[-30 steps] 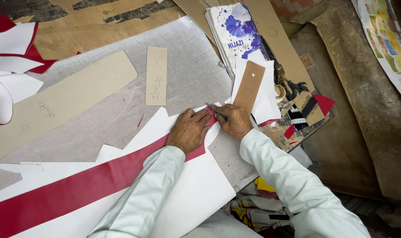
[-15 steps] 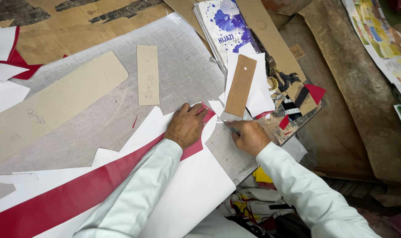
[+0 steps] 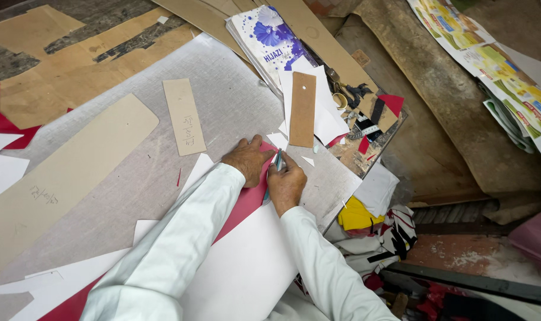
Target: The person uses a cardboard template to trace shapes onto white and red fabric with a pen, then cuts the fabric along the traced lines using shears. The person repeats this process for multiple pieces, handling both white and red fabric sections.
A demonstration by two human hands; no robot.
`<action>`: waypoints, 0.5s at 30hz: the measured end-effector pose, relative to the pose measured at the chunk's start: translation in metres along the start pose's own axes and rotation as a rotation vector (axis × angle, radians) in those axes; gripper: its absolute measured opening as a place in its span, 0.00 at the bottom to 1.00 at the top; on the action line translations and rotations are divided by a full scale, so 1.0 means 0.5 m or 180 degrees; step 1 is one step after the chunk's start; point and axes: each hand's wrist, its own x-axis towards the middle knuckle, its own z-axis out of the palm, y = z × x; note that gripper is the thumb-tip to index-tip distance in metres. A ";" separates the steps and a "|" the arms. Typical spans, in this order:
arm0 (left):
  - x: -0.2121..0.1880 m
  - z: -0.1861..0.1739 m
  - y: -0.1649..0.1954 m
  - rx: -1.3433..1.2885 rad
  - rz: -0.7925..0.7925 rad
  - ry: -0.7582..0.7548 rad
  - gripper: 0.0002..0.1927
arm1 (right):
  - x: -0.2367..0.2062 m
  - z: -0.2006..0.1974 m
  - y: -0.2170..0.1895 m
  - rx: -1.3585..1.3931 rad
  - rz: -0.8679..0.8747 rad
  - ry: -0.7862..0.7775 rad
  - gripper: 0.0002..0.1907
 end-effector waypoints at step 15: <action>0.020 -0.004 -0.031 -0.0184 0.0091 -0.0059 0.59 | -0.001 0.031 -0.017 -0.0354 0.0098 -0.0033 0.22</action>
